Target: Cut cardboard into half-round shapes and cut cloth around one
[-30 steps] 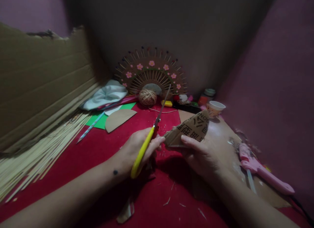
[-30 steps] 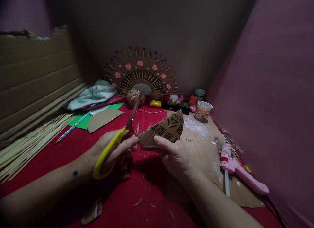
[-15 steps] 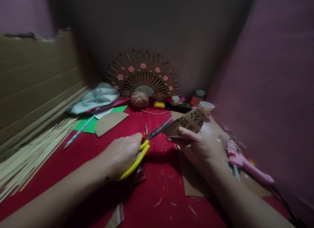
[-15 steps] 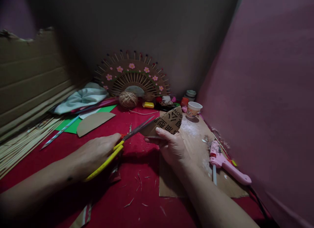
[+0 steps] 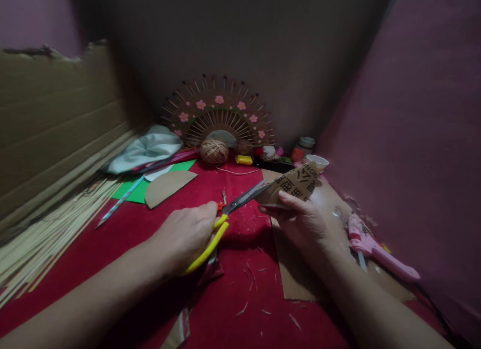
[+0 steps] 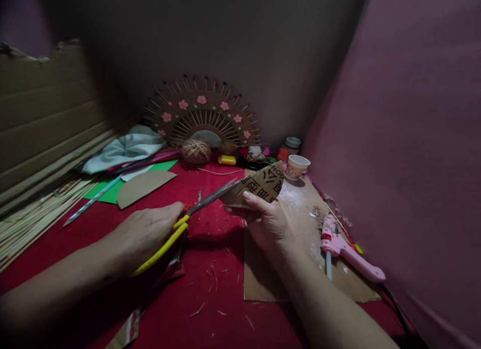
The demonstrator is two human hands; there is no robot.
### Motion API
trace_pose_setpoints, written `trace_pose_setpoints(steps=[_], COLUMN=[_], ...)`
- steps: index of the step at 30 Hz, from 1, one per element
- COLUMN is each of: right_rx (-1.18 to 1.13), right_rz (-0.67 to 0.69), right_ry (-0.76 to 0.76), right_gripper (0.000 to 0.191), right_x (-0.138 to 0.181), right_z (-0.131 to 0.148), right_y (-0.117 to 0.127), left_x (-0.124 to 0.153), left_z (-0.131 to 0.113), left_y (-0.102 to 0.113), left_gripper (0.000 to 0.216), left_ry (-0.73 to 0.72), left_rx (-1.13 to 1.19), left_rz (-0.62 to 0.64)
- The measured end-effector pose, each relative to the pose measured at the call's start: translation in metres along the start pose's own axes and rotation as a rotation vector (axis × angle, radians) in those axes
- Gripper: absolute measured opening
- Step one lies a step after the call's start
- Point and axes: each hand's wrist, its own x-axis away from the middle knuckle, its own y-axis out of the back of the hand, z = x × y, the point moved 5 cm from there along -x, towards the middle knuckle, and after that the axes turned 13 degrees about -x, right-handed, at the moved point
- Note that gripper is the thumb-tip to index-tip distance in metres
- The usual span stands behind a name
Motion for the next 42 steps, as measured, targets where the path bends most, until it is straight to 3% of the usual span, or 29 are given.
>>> trace_pose_setpoints(steps=[10,21,32,38,42], right_rx=[-0.015,0.025,-0.001,-0.030,-0.016], right_rz=[-0.008,-0.018,-0.051,-0.161,-0.150], right_ry=[-0.010,-0.029,-0.082,-0.174,-0.163], right_gripper=[0.022,0.029,0.013,0.009,0.009], right_x=[0.0001,0.0001,-0.0026,0.0000,-0.0010], right_z=[-0.0016,-0.0007,-0.0006,-0.0023,-0.0021], right_y=[0.0019,0.0012,0.0037,0.0046,0.0055], left_x=[-0.0029,0.0010,-0.0006,-0.0025,-0.0025], left_z=[0.0012,-0.0003,0.0022,0.0017,0.0007], left_y=[-0.0023,0.0020,-0.0019,-0.0033,-0.0033], left_gripper=[0.030,0.030,0.027,0.028,0.030], left_ry=[0.011,-0.020,-0.021,-0.014,-0.023], left_rx=[-0.050,0.038,0.039,0.028,0.006], left_rz=[0.038,-0.019,-0.085,-0.046,-0.034])
